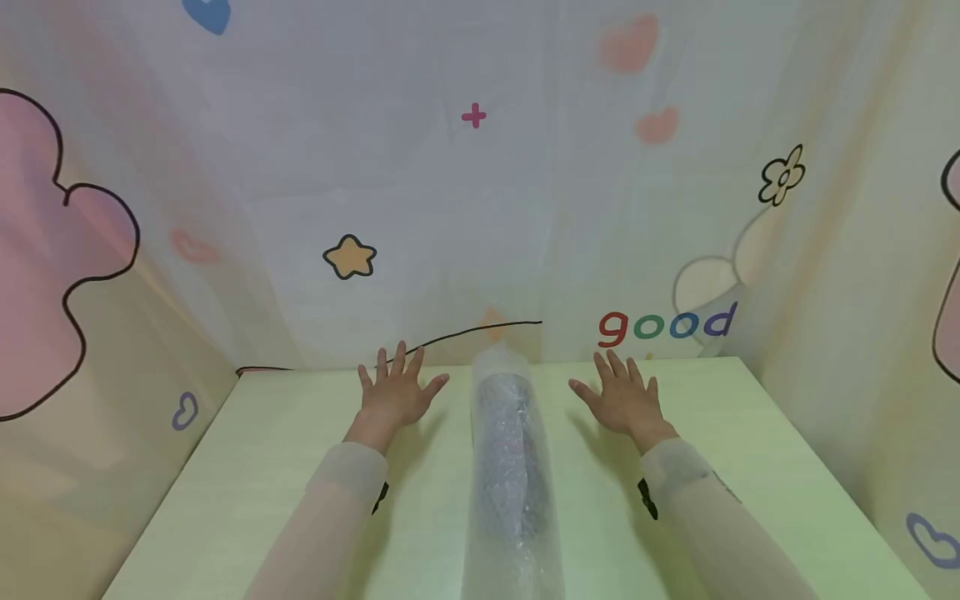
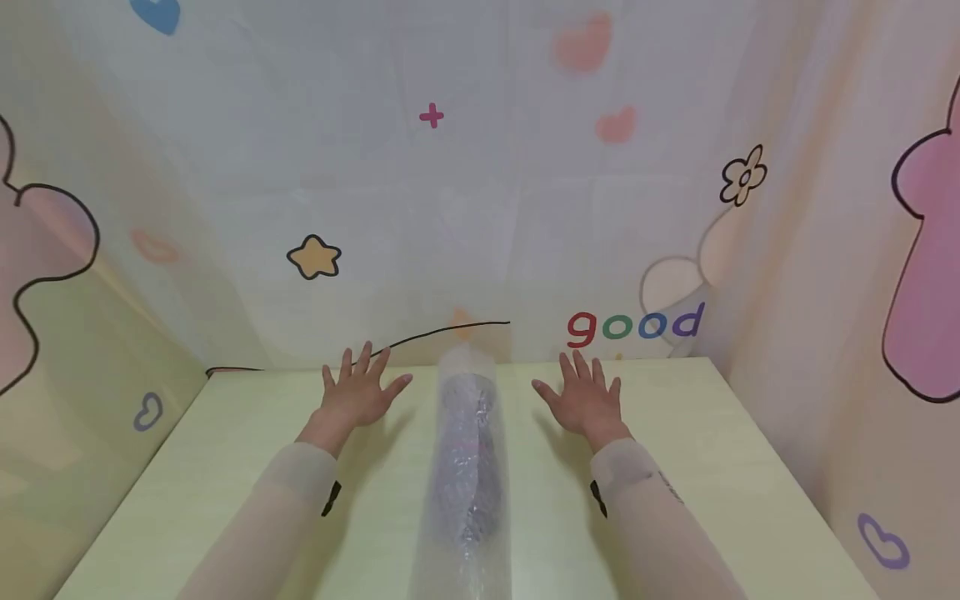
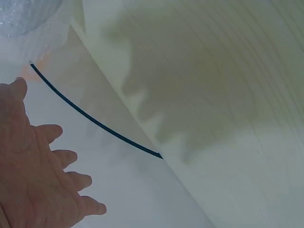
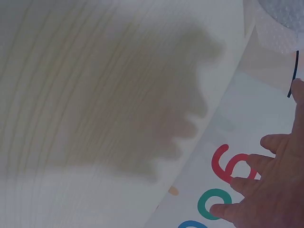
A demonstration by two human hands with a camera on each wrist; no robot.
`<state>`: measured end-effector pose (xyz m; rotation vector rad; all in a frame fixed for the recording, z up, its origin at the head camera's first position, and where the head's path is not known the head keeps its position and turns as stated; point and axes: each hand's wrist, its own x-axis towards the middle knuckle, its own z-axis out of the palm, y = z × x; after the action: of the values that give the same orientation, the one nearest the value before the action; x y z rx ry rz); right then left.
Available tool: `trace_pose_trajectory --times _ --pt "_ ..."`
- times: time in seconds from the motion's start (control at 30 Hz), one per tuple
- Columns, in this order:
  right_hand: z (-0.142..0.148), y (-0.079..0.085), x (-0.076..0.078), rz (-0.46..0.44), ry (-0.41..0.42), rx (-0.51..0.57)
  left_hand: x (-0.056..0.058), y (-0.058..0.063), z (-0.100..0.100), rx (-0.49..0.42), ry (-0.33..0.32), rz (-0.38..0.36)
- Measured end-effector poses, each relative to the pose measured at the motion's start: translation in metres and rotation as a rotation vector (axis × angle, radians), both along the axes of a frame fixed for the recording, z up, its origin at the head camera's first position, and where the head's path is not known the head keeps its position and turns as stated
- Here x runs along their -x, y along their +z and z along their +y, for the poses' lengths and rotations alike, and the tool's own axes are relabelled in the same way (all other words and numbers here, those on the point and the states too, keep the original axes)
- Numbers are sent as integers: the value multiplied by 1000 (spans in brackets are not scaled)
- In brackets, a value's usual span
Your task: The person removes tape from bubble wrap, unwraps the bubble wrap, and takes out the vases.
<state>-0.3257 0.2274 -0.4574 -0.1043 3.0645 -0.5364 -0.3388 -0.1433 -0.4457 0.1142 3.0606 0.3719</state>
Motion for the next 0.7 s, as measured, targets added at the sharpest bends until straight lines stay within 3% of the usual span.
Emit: trace_pose_trajectory --times 0.7 --pt "-7 7 -16 45 52 18 -21 3 8 -40 -60 35"
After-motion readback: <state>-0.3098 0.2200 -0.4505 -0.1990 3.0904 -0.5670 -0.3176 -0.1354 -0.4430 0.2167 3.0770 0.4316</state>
